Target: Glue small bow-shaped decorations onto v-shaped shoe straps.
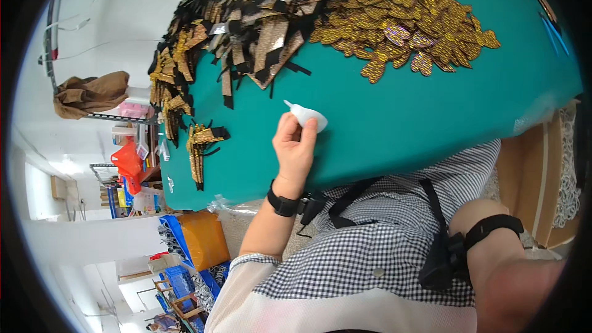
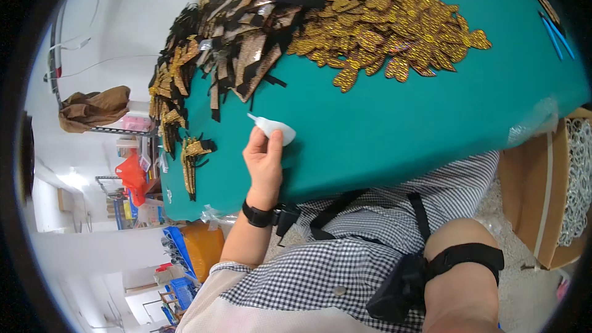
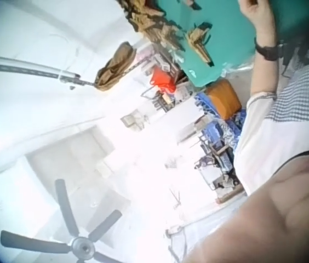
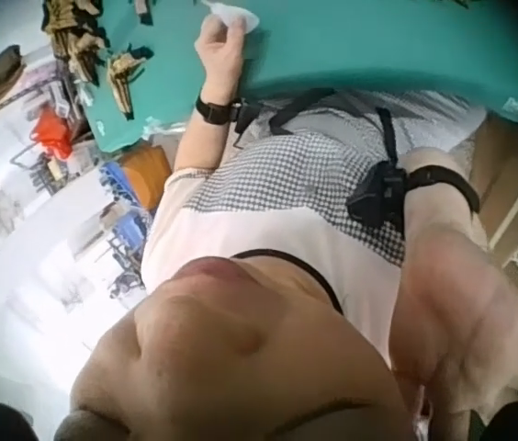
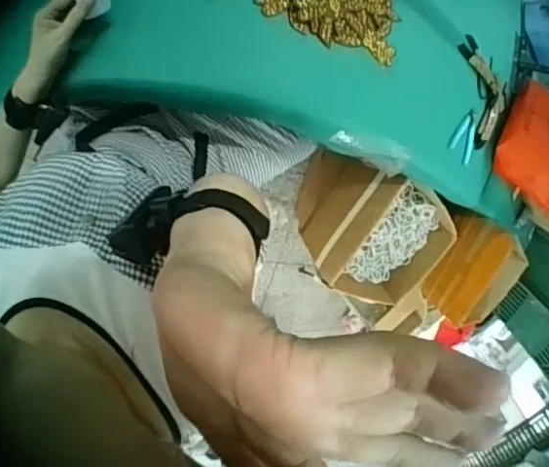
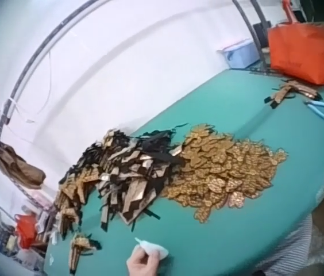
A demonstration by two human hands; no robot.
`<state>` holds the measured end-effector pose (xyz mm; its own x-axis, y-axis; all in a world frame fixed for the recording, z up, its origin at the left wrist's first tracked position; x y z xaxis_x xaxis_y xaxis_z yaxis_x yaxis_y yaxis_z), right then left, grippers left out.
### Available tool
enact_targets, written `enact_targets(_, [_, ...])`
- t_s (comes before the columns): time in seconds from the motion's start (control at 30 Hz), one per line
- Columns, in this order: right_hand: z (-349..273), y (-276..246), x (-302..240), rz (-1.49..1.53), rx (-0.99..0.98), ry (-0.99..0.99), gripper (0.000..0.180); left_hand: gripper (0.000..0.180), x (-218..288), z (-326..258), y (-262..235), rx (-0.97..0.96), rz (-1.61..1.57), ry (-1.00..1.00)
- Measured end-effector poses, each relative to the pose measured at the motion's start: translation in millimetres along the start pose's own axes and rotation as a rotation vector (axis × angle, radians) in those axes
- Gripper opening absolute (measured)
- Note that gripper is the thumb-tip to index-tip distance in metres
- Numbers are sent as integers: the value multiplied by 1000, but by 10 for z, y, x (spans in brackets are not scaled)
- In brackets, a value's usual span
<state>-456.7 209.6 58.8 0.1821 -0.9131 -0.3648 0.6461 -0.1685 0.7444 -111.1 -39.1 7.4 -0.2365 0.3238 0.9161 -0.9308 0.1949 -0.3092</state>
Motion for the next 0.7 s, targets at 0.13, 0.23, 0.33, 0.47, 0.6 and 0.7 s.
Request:
enact_targets(0.13, [122, -177, 25, 32, 47, -44, 38, 10, 51, 19, 7, -4, 51, 17])
enact_targets(0.23, [254, 226, 415, 44, 104, -88, 36, 9, 31, -10, 62, -14, 7, -3])
enact_targets(0.33, [174, -70, -33, 74, 101, -130, 35, 10, 33, 17, -25, 17, 35, 24])
enact_targets(0.47, [236, 30, 166, 124, 170, -192, 34, 9, 27, 61, -8, 0, 95, 27])
enact_targets(0.6, [225, -45, -104, 157, 174, -226, 32, 10, -34, -7, -63, 10, 26, -20])
enact_targets(0.7, [296, 373, 81, 167, 203, -266, 31, 10, 54, 8, 13, -16, 36, 20])
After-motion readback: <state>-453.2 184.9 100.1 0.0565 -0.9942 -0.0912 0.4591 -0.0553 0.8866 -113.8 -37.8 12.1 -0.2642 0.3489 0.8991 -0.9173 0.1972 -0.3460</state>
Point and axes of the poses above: each hand's wrist, its own z-axis towards the middle knuckle, its own y-axis out of the palm, x = y × z, the point moved 9 cm from there along z, towards the middle knuckle, and after that the axes turned 10 degrees about -x, right-handed, at the moved point
